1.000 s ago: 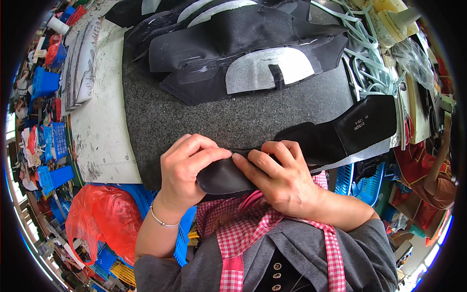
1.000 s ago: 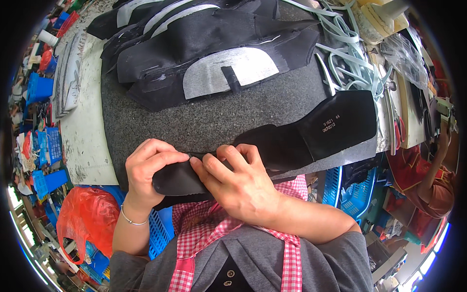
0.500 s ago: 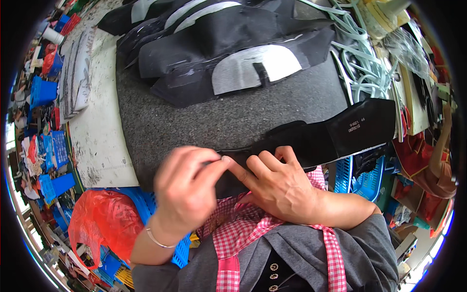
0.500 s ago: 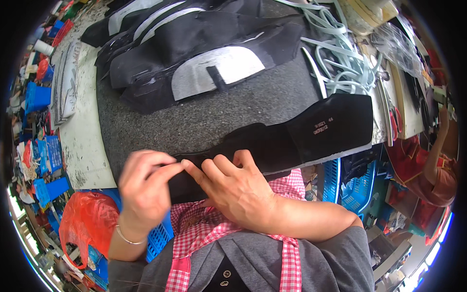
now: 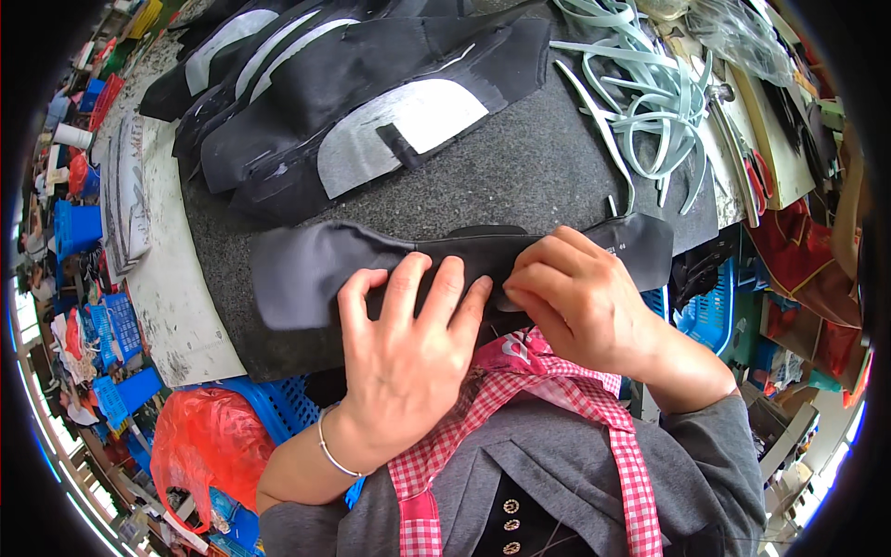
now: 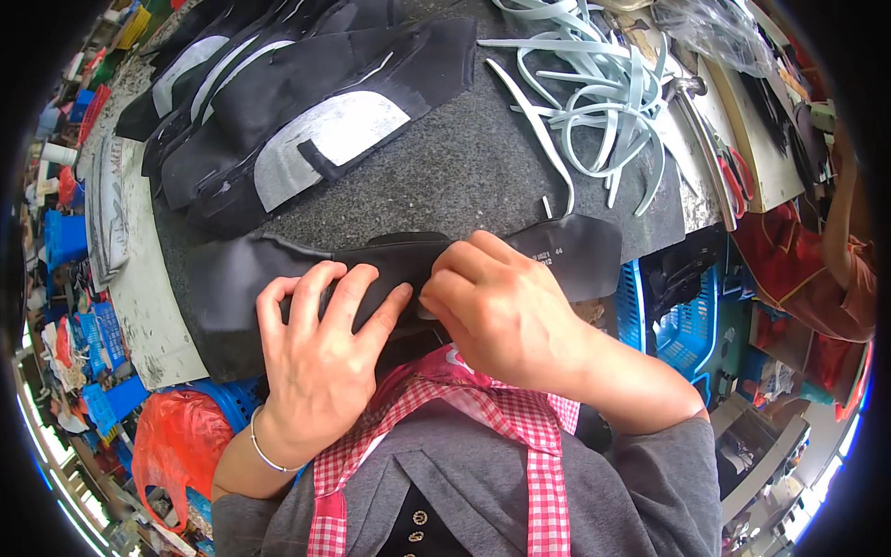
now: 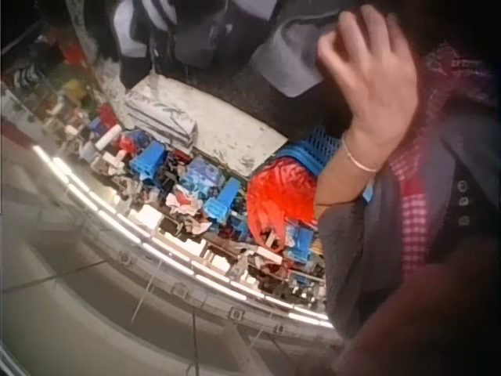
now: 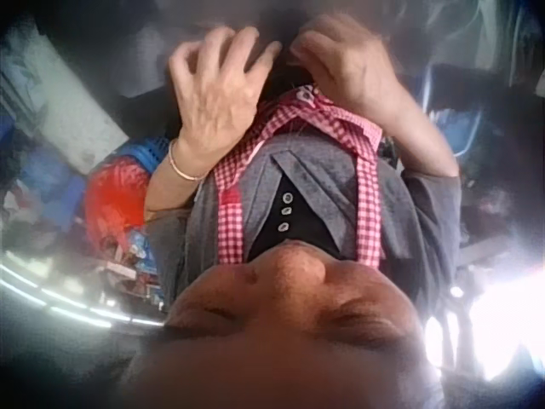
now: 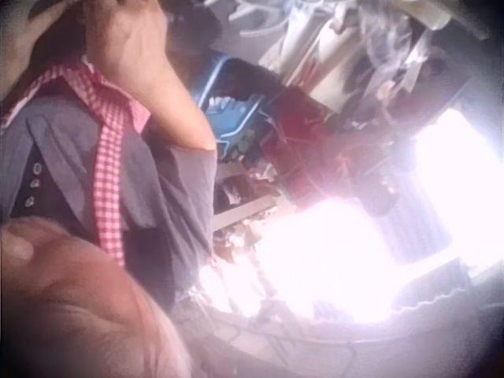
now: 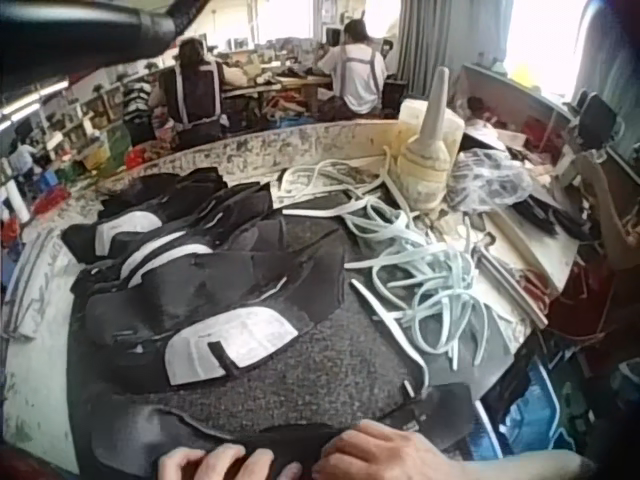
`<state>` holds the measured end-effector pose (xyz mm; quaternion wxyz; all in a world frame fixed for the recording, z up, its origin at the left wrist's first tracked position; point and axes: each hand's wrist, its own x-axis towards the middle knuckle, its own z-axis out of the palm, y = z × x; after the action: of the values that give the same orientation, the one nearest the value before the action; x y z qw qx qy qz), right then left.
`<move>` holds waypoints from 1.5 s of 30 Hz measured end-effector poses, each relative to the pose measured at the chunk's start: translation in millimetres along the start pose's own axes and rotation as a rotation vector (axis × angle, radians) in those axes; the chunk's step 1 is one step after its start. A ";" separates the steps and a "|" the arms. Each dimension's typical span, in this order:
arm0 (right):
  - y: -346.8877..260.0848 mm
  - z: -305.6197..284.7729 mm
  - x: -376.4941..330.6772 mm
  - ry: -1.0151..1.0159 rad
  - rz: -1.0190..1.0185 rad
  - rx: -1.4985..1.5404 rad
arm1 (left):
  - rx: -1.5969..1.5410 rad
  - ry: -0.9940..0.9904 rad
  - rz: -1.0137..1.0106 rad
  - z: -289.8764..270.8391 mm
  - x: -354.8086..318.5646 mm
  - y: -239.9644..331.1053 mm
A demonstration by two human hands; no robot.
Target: The person places reinforcement strips onto black shoe pieces, folds the edges over the strips, and presses them down firmly by hand.
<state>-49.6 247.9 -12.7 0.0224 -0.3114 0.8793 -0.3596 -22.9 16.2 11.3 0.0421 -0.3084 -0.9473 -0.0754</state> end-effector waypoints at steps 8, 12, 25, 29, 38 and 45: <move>9.9 3.2 -48.7 -0.082 -0.215 -0.112 | -0.187 0.076 0.134 9.1 13.3 8.0; 48.5 -22.4 -78.5 -0.042 -0.192 -0.341 | -0.159 0.003 0.236 0.1 8.7 -6.5; 51.4 47.9 -103.9 -0.348 -0.312 -0.273 | -0.299 -0.526 0.158 61.7 -86.5 11.0; 28.8 9.4 -68.7 -0.407 -0.218 0.153 | -0.577 0.123 -0.016 2.6 -4.2 -10.3; 46.4 -62.2 70.4 0.394 0.097 -0.376 | -0.066 0.343 0.117 5.3 37.1 -78.9; 85.3 -63.5 49.1 0.219 0.456 -0.550 | -0.165 0.696 -0.139 -28.2 -14.1 -72.7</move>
<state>-151.2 306.2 -11.9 -0.0769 -0.0616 0.9870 -0.1269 -53.6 -54.8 28.8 0.3318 -0.2014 -0.8857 -0.2547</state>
